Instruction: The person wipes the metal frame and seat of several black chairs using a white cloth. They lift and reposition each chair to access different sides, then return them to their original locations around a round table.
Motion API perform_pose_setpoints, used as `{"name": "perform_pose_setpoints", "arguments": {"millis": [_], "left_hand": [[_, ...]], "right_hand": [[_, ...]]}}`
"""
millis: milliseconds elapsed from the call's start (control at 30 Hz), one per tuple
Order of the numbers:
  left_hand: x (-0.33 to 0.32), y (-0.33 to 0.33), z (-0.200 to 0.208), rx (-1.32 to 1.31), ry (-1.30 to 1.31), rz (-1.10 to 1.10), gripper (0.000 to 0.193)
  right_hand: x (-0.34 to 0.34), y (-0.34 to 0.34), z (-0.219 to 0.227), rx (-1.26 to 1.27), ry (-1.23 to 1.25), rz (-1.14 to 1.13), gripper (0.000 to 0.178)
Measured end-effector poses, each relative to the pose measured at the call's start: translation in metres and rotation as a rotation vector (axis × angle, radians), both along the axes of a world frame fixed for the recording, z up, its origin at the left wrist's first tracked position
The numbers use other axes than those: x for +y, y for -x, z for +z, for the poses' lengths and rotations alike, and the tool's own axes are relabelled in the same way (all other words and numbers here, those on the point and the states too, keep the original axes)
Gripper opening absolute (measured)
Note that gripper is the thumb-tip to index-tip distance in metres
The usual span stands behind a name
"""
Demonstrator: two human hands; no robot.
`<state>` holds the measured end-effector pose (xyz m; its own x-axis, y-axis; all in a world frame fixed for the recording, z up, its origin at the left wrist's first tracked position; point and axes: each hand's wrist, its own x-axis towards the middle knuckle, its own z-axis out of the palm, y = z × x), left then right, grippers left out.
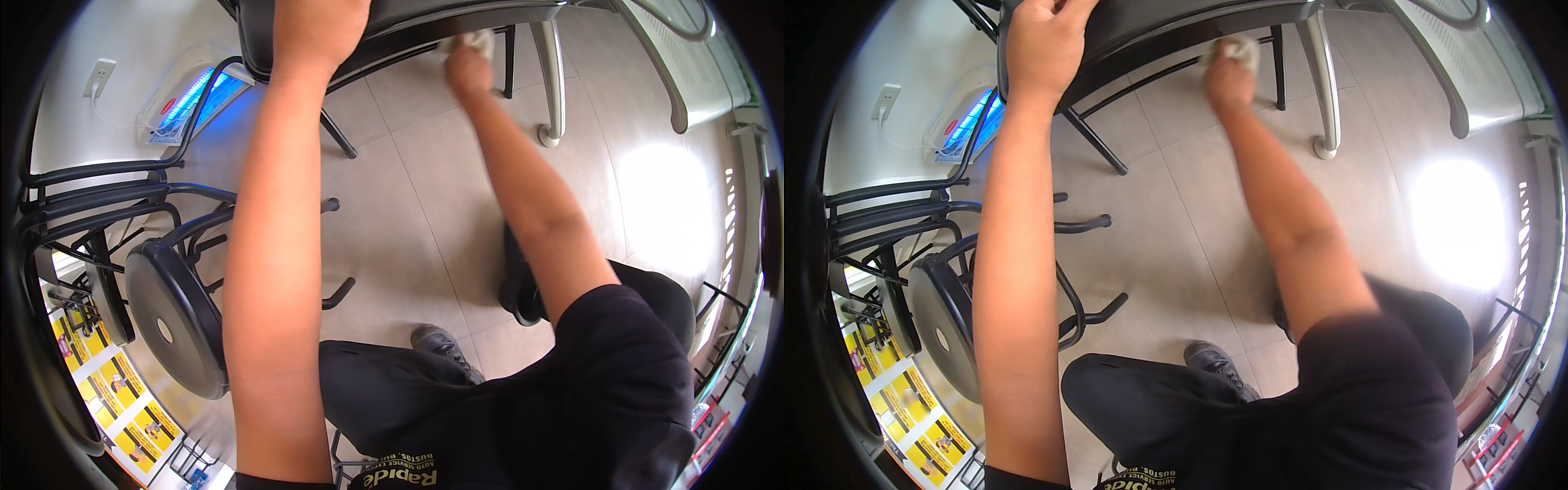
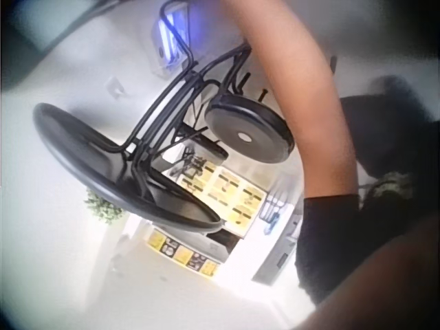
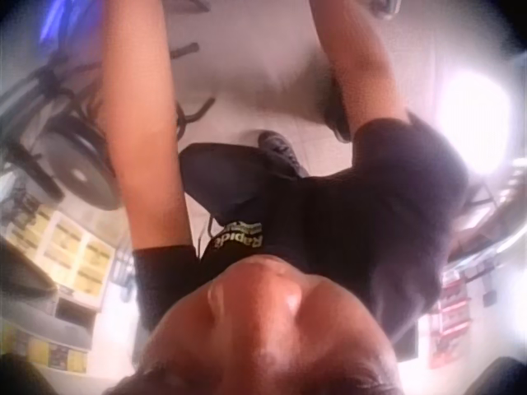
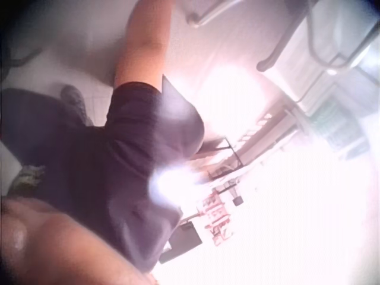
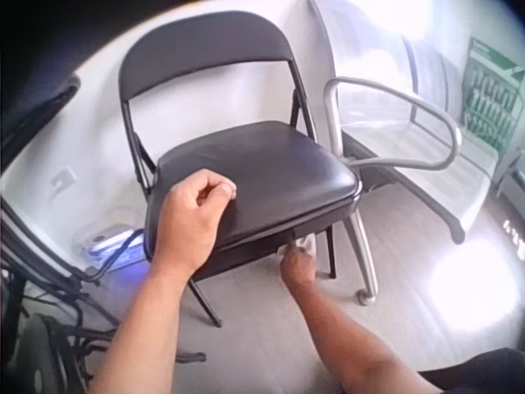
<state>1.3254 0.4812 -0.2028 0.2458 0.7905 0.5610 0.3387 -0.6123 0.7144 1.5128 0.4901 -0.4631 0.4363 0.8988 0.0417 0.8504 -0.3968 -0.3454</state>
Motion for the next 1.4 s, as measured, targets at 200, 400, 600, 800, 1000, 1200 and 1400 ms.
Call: {"name": "perform_pose_setpoints", "arguments": {"millis": [200, 400, 600, 800, 1000, 1200, 1400], "left_hand": [[-0.002, -0.001, 0.0, 0.01, 0.021, 0.04, 0.021], [-0.002, 0.002, 0.003, -0.021, 0.067, 0.054, 0.022], [-0.027, 0.038, -0.018, -0.432, -0.111, 0.144, 0.024], [-0.135, 0.16, -0.1, -0.523, 0.703, 0.563, 0.048], [-0.143, 0.148, -0.109, -0.858, 1.182, 0.236, 0.052], [-0.135, 0.188, -0.145, -1.194, 1.129, 0.355, 0.041], [-0.052, 0.158, -0.135, -1.149, 0.882, 0.494, 0.04]], "right_hand": [[-0.023, 0.198, 0.028, 0.131, 0.12, 0.376, 0.055], [-0.036, 0.208, 0.05, 0.245, 0.179, 0.619, 0.058], [-0.066, 0.175, 0.073, 1.011, 0.321, 0.635, 0.048], [-0.119, 0.173, 0.138, 1.027, 0.236, 0.777, 0.05], [-0.123, 0.183, 0.191, 0.626, 0.467, 1.008, 0.069], [-0.084, 0.15, 0.329, 0.641, 0.652, 1.173, 0.057], [0.037, 0.096, 0.304, 0.127, -0.153, 0.814, 0.042]]}}
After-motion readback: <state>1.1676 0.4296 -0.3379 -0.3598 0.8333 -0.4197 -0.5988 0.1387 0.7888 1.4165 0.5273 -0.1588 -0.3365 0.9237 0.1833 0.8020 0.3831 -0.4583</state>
